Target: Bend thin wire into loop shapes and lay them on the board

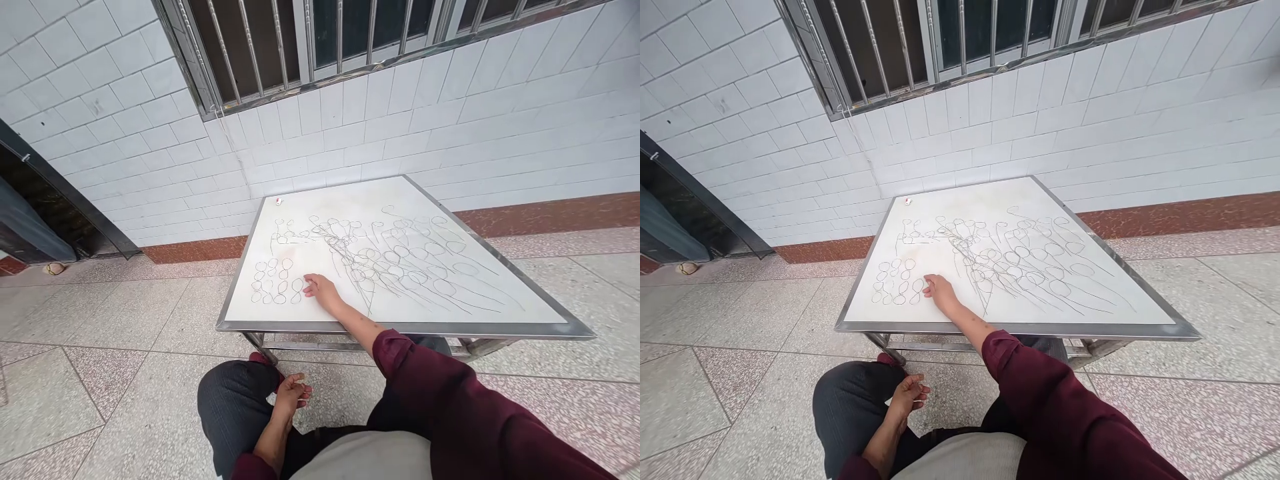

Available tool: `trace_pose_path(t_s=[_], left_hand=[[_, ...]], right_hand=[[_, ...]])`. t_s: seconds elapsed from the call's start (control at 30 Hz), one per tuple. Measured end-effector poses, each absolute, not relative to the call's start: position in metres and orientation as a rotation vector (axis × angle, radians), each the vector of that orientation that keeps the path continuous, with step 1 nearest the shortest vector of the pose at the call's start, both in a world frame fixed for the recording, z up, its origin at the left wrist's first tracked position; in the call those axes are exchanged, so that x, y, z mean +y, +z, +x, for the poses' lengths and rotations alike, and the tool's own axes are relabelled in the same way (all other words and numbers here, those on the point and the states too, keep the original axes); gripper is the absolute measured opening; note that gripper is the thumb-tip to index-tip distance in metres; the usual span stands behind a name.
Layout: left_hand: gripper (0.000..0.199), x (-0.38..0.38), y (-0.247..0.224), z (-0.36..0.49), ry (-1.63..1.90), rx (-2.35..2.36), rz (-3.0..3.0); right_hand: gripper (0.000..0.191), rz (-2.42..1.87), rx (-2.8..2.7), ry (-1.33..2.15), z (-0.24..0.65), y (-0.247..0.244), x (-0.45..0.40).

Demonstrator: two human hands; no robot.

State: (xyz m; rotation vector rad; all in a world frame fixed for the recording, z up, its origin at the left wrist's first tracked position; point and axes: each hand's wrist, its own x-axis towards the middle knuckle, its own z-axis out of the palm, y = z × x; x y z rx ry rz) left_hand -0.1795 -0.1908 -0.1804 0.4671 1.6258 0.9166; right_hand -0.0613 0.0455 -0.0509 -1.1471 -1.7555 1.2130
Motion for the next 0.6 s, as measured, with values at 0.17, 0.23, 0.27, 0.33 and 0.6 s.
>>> trace_pose_path(t_s=[0.17, 0.23, 0.27, 0.33, 0.6], left_hand=[[0.029, -0.194, -0.182, -0.181, 0.902, 1.636, 0.491], [0.03, -0.194, -0.182, -0.181, 0.894, 1.642, 0.495], [0.031, -0.193, -0.182, -0.181, 0.889, 1.644, 0.496], [0.031, -0.193, -0.182, -0.181, 0.881, 1.65, 0.498], [0.029, -0.19, -0.18, -0.181, 0.852, 1.677, 0.574]], right_hand=[[0.033, -1.044, -1.92, 0.943, -0.042, -0.056, 0.018], [0.029, -0.971, -2.006, 0.826, -0.031, -0.061, 0.001], [0.028, -0.934, -2.046, 0.775, -0.026, -0.063, -0.009], [0.027, -0.86, -2.118, 0.703, -0.015, -0.071, -0.028], [0.049, -0.646, -2.352, 0.137, 0.01, -0.089, -0.064]])
